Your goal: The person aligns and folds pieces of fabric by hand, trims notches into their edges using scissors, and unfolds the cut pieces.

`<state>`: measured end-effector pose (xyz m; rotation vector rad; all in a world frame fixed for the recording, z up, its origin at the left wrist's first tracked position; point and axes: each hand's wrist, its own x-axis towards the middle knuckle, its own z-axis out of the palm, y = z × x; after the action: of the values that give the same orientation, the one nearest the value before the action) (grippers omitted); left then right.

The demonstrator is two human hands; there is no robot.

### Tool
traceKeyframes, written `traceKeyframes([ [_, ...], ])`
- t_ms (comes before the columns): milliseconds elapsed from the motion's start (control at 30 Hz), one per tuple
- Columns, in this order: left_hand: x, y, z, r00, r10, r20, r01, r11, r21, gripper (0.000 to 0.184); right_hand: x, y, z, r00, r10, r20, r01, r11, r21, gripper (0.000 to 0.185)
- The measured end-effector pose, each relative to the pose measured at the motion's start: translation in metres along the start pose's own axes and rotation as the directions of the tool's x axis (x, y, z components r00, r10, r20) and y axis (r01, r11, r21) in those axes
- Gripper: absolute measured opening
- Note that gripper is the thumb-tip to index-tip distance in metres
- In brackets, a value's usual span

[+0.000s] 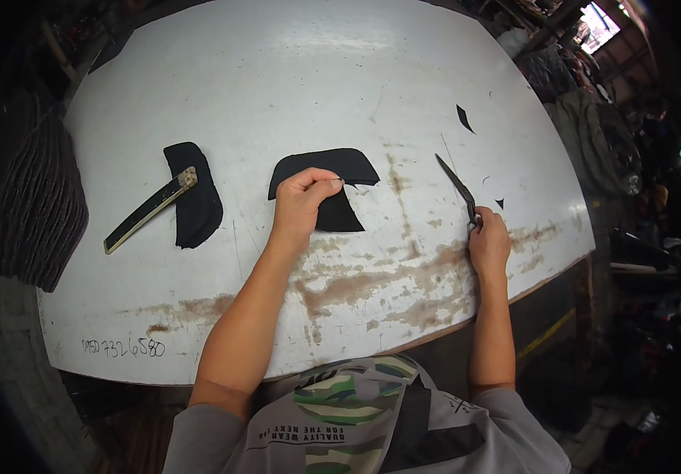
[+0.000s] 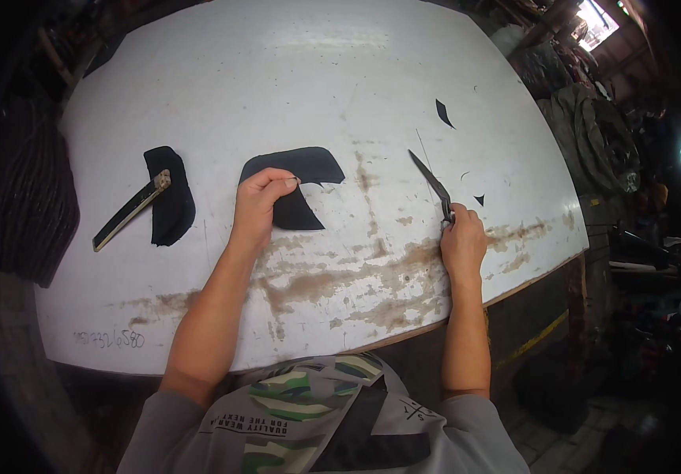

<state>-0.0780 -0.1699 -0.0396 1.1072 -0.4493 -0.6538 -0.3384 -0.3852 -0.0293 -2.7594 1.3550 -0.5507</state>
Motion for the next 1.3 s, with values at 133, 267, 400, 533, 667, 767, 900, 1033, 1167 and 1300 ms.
traceKeyframes([
  [133,0.000,-0.001,-0.001,1.000,-0.002,0.000,0.002,1.000,0.002,0.009,-0.001,-0.006,-0.005,0.999,0.034,0.020,-0.035,0.999,0.016,0.034],
  [267,0.000,0.001,0.000,1.000,-0.010,-0.008,0.010,1.000,-0.006,0.009,0.004,-0.017,-0.024,0.981,0.061,0.186,-0.084,0.989,0.121,0.039],
  [400,-0.001,0.002,0.000,1.000,-0.018,-0.006,0.018,1.000,0.000,0.009,0.005,-0.028,-0.023,0.969,0.099,0.228,-0.160,0.950,0.267,0.042],
  [533,-0.002,0.002,-0.001,0.999,-0.050,0.002,0.050,0.999,0.005,0.008,0.003,-0.033,-0.020,0.921,0.085,0.380,-0.303,0.768,0.564,0.040],
  [667,0.000,0.000,-0.002,0.998,-0.055,0.013,0.055,0.998,0.021,0.008,-0.008,-0.054,-0.019,0.896,-0.014,0.444,-0.318,0.677,0.664,0.040],
  [767,0.000,0.000,-0.002,0.998,-0.050,0.035,0.049,0.998,0.026,0.008,-0.014,-0.068,-0.020,0.895,-0.087,0.438,-0.296,0.620,0.727,0.041],
  [900,0.001,-0.003,-0.004,0.997,-0.054,0.047,0.052,0.998,0.045,0.008,-0.018,-0.077,-0.022,0.867,-0.247,0.433,-0.338,0.345,0.875,0.046],
  [1033,0.002,-0.003,-0.004,0.996,-0.055,0.064,0.051,0.997,0.053,0.008,-0.020,-0.087,-0.027,0.855,-0.304,0.421,-0.266,0.440,0.858,0.049],
  [1167,0.002,-0.003,-0.004,0.997,-0.030,0.077,0.027,0.999,0.045,0.008,-0.027,-0.092,-0.021,0.854,-0.332,0.401,-0.189,0.520,0.833,0.051],
  [1300,0.002,-0.004,-0.004,0.996,0.000,0.090,-0.002,1.000,0.016,0.009,-0.030,-0.098,-0.026,0.861,-0.366,0.352,-0.095,0.565,0.820,0.052],
])
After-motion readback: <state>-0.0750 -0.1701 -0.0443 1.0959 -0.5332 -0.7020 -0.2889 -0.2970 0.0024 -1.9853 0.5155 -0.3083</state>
